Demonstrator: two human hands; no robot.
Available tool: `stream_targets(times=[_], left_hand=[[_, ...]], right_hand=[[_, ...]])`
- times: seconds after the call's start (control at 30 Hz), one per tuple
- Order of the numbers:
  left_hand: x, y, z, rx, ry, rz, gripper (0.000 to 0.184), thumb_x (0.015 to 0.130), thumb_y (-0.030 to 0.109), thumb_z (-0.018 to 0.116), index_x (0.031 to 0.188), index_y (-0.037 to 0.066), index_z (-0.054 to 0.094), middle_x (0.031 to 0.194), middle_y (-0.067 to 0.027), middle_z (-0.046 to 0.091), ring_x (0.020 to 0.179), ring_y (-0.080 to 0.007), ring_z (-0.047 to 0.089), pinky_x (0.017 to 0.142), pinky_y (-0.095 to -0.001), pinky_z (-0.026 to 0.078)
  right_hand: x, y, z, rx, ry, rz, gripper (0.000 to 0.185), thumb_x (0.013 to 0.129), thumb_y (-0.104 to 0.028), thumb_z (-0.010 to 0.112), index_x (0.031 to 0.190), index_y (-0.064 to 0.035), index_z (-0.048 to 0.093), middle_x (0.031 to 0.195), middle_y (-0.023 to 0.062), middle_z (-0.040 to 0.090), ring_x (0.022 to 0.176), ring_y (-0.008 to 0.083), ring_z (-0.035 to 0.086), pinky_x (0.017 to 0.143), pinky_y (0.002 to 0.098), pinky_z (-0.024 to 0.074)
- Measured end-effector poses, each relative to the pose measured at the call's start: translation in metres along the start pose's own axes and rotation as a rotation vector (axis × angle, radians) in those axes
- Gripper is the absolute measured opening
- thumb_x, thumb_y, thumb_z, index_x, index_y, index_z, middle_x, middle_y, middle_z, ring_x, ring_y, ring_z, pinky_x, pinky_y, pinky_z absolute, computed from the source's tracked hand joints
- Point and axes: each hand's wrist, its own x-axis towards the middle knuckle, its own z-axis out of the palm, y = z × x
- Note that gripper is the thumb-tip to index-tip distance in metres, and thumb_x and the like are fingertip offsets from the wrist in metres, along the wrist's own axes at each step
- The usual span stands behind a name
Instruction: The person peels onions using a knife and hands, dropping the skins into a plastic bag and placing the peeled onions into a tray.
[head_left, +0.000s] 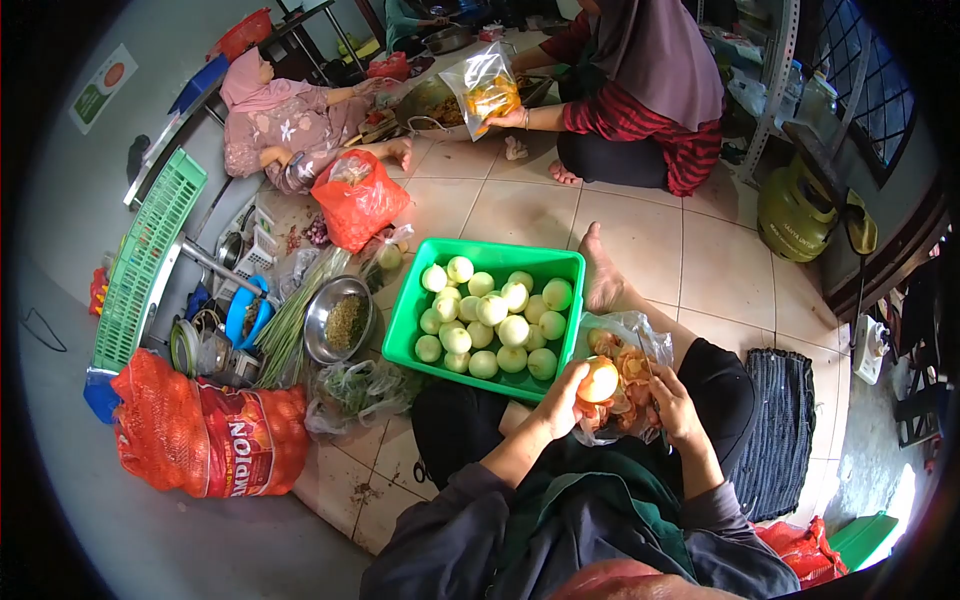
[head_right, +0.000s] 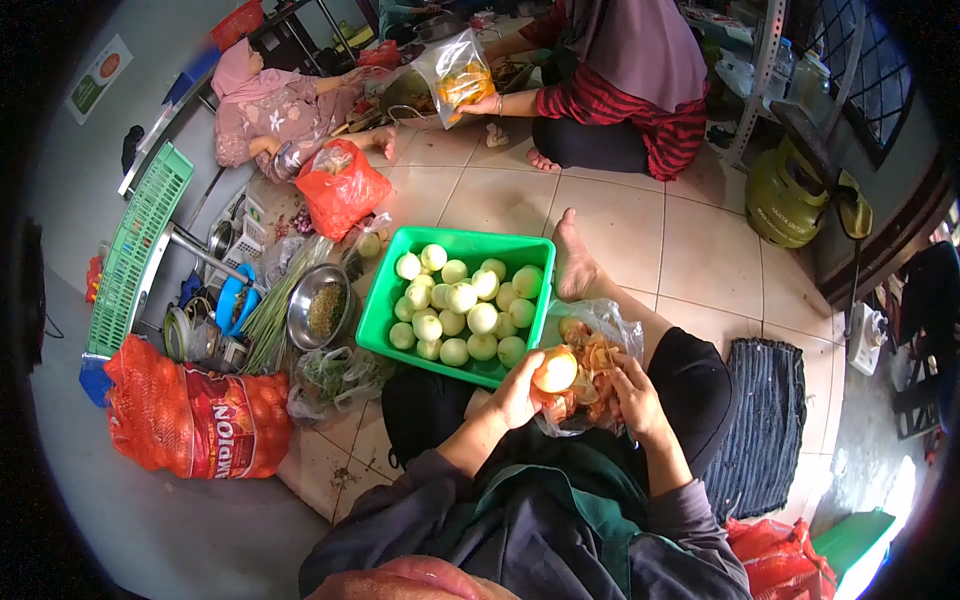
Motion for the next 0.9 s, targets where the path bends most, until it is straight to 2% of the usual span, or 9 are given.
stream_targets(times=[0.2,0.27,0.33,0.5,0.57,0.7,0.77,0.8,0.9], left_hand=[[0.002,0.002,0.009,0.062,0.120,0.024,0.043,0.095,0.042,0.043,0.126,0.012,0.049,0.103,-0.0056,0.063,0.082,-0.0195,0.065,0.057,-0.0262,0.053],[0.006,-0.003,0.002,0.036,0.109,-0.015,0.045,0.095,0.044,0.043,0.125,0.011,0.050,0.105,-0.0051,0.064,0.085,-0.0179,0.066,0.061,-0.0279,0.055],[0.007,-0.001,0.009,-0.085,0.148,-0.059,0.047,0.095,0.046,0.042,0.123,0.009,0.051,0.107,-0.0065,0.065,0.084,-0.0178,0.066,0.062,-0.0298,0.056],[0.011,0.002,0.000,-0.010,0.088,-0.067,0.047,0.095,0.050,0.039,0.117,0.011,0.054,0.100,-0.0043,0.066,0.076,-0.0159,0.065,0.056,-0.0262,0.052],[0.010,0.008,0.009,-0.062,0.093,-0.066,0.046,0.094,0.049,0.045,0.115,0.010,0.053,0.093,-0.0040,0.065,0.070,-0.0149,0.064,0.048,-0.0225,0.045],[0.011,0.014,0.011,-0.011,0.109,-0.067,0.046,0.093,0.052,0.045,0.115,0.012,0.053,0.093,-0.0016,0.064,0.070,-0.0130,0.063,0.050,-0.0216,0.044],[0.012,0.010,0.006,0.039,0.134,-0.045,0.050,0.092,0.055,0.044,0.117,0.013,0.053,0.095,-0.0011,0.064,0.074,-0.0127,0.062,0.053,-0.0221,0.045],[0.012,0.010,0.007,-0.002,0.145,-0.040,0.038,0.094,0.047,0.046,0.118,0.017,0.048,0.096,0.0002,0.059,0.072,-0.0110,0.061,0.052,-0.0202,0.044],[0.008,0.012,0.012,0.115,0.130,0.042,0.036,0.095,0.043,0.045,0.120,0.017,0.047,0.102,-0.0009,0.058,0.075,-0.0107,0.061,0.053,-0.0207,0.044]], right_hand=[[-0.007,-0.008,0.006,-0.035,-0.059,-0.121,0.034,0.099,-0.017,0.041,0.129,-0.0017,0.045,0.073,0.0003,0.053,0.051,0.0047,0.043,0.046,0.0187,0.0366],[-0.002,-0.005,0.003,-0.214,-0.077,-0.382,0.034,0.099,-0.017,0.042,0.130,-0.0024,0.045,0.074,0.0003,0.053,0.054,0.0047,0.044,0.047,0.0188,0.0377],[-0.003,-0.001,-0.001,-0.313,-0.082,-0.482,0.034,0.099,-0.017,0.042,0.130,-0.0039,0.046,0.077,0.0007,0.054,0.056,0.0047,0.045,0.049,0.0193,0.0388],[-0.011,-0.010,0.003,-0.146,-0.004,-0.115,0.034,0.098,-0.018,0.044,0.130,-0.0057,0.047,0.080,0.0023,0.057,0.057,0.0056,0.046,0.051,0.0222,0.0416],[-0.010,-0.011,0.005,-0.260,0.007,-0.185,0.035,0.098,-0.017,0.045,0.130,-0.0041,0.045,0.086,0.0048,0.058,0.064,0.0083,0.050,0.059,0.0236,0.0451],[-0.018,-0.029,0.019,-0.393,-0.106,-0.268,0.037,0.095,-0.010,0.046,0.131,-0.0023,0.042,0.096,0.0154,0.061,0.082,0.0189,0.060,0.077,0.0307,0.0478],[-0.018,-0.031,0.024,-0.495,-0.153,-0.363,0.040,0.093,-0.007,0.047,0.133,-0.0022,0.040,0.093,0.0181,0.062,0.082,0.0244,0.062,0.079,0.0325,0.0468],[-0.021,-0.043,0.027,-0.579,-0.194,-0.310,0.043,0.092,-0.007,0.048,0.133,-0.0003,0.038,0.094,0.0217,0.063,0.085,0.0318,0.063,0.082,0.0349,0.0467],[-0.015,-0.032,0.030,-0.592,-0.177,-0.410,0.044,0.092,-0.008,0.048,0.133,0.0016,0.038,0.097,0.0230,0.063,0.092,0.0351,0.063,0.084,0.0375,0.0469]])
